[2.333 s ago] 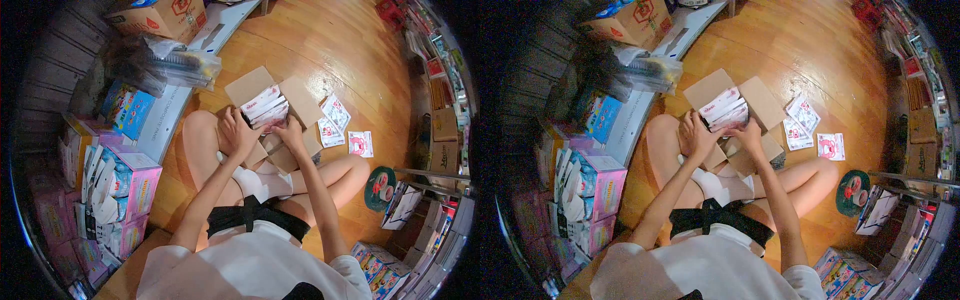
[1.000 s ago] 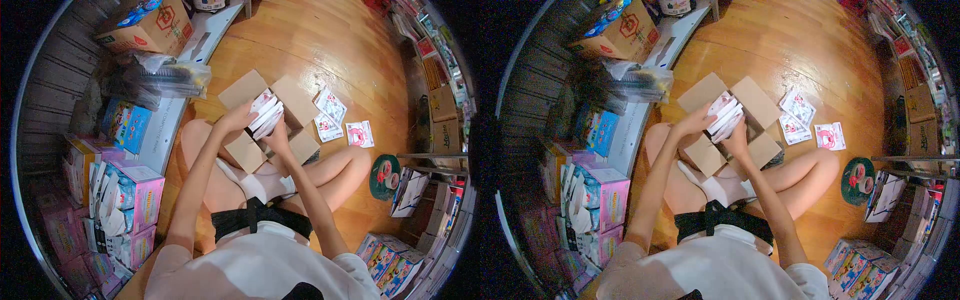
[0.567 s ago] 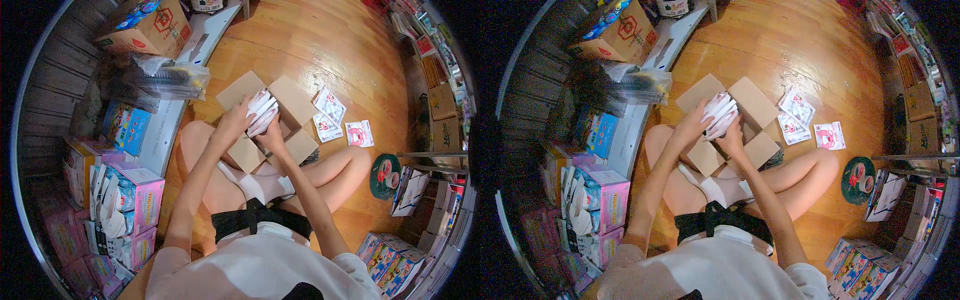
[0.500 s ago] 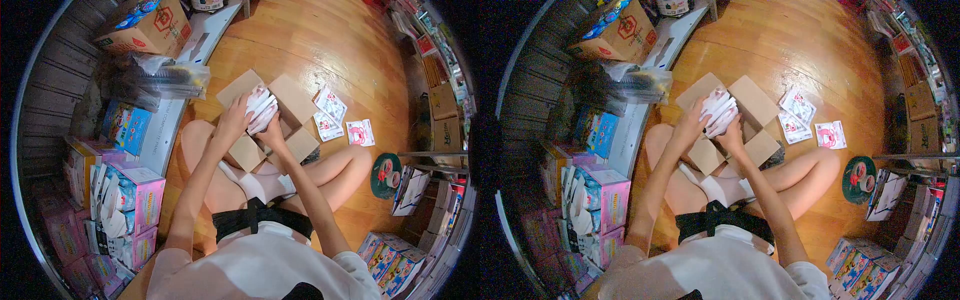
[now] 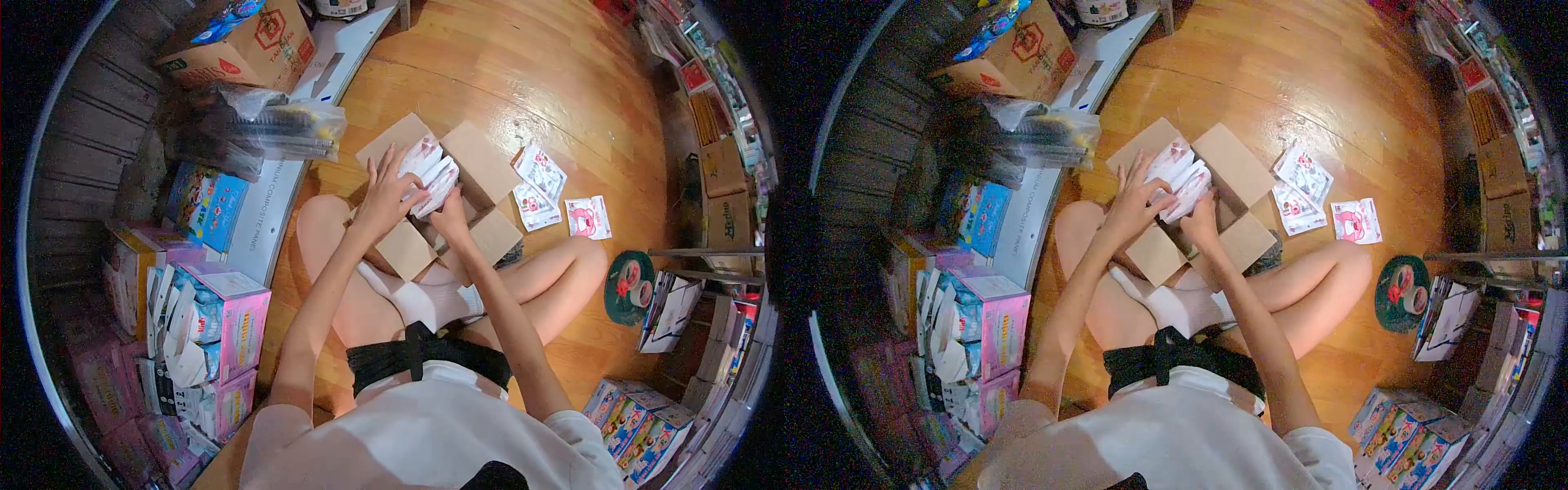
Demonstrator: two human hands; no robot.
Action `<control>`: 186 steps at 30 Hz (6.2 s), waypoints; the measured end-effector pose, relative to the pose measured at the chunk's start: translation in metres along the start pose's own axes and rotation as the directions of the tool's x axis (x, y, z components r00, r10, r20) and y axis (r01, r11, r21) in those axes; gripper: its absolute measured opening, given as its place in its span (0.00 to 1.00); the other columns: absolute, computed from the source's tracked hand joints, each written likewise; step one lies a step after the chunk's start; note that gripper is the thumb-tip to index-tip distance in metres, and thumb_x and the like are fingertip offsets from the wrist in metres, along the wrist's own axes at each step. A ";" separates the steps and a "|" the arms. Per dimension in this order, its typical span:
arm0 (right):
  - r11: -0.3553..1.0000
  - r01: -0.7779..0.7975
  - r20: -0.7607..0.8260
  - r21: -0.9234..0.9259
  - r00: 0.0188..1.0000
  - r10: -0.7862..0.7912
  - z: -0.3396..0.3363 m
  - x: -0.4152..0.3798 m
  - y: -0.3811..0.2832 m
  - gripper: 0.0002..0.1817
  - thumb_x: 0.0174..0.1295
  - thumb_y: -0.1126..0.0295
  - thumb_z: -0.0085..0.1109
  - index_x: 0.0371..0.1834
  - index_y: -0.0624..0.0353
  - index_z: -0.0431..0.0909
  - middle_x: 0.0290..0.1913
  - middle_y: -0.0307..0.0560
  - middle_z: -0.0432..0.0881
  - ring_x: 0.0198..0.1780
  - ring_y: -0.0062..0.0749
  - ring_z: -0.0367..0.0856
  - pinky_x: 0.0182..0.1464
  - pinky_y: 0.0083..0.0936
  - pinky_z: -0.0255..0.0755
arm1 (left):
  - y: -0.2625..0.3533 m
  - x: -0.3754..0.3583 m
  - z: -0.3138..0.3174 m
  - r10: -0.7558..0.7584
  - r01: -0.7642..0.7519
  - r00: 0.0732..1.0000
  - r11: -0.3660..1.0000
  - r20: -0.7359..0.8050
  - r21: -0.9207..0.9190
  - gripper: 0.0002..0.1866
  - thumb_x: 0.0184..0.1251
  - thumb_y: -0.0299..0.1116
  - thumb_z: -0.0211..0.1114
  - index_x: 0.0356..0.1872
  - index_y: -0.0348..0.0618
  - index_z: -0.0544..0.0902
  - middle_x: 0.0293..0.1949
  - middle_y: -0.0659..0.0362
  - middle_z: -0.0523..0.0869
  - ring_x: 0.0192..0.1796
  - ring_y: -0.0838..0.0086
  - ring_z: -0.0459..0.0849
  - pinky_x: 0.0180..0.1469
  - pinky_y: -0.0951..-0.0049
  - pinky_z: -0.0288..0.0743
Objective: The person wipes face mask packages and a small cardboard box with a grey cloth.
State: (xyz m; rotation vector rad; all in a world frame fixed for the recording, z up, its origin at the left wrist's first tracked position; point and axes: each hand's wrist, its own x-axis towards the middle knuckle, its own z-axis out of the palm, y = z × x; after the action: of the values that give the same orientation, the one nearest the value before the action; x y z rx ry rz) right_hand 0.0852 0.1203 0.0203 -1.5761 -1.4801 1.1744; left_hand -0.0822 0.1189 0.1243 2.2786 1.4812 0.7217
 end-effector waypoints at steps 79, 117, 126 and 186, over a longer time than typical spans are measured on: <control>0.708 -0.498 0.247 0.500 0.866 0.435 -0.032 -0.004 -0.043 0.37 0.56 0.83 0.46 0.72 0.56 0.51 0.54 0.52 0.75 0.38 0.31 0.82 0.32 0.26 0.80 | -0.006 0.006 0.017 -0.134 0.119 0.977 0.989 -0.167 -0.092 0.18 0.58 0.41 0.70 0.25 0.35 0.77 0.61 0.44 0.69 0.70 0.45 0.59 0.69 0.52 0.56; 0.799 0.073 -0.003 0.597 0.996 -0.089 -0.155 -0.035 -0.087 0.25 0.66 0.69 0.55 0.66 0.62 0.66 0.55 0.54 0.80 0.44 0.33 0.84 0.48 0.24 0.76 | 0.049 -0.018 0.041 0.012 -0.011 1.000 1.000 0.022 -0.021 0.13 0.62 0.25 0.60 0.47 0.34 0.77 0.50 0.50 0.75 0.51 0.55 0.78 0.50 0.59 0.75; 0.586 -0.096 -0.261 -0.804 0.944 -0.203 -0.218 0.050 0.056 0.42 0.47 0.60 0.73 0.67 0.58 0.65 0.62 0.62 0.71 0.65 0.54 0.67 0.57 0.48 0.69 | 0.045 -0.022 0.053 0.017 -0.016 1.000 0.999 -0.016 0.034 0.15 0.62 0.29 0.61 0.49 0.34 0.78 0.51 0.51 0.74 0.50 0.57 0.78 0.49 0.61 0.76; 0.156 0.080 0.082 -0.984 0.997 0.003 -0.224 0.013 0.082 0.43 0.61 0.68 0.53 0.77 0.36 0.41 0.75 0.53 0.54 0.74 0.61 0.53 0.62 0.70 0.56 | 0.048 -0.003 0.104 -0.355 0.434 0.767 0.901 0.534 -0.024 0.20 0.65 0.32 0.45 0.49 0.26 0.74 0.46 0.29 0.80 0.50 0.40 0.81 0.55 0.48 0.72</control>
State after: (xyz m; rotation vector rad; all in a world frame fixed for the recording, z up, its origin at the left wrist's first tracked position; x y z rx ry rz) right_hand 0.3229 0.1460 0.0263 -2.2429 -2.5976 -0.0531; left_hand 0.0118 0.0964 0.0638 1.7559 1.4958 0.0660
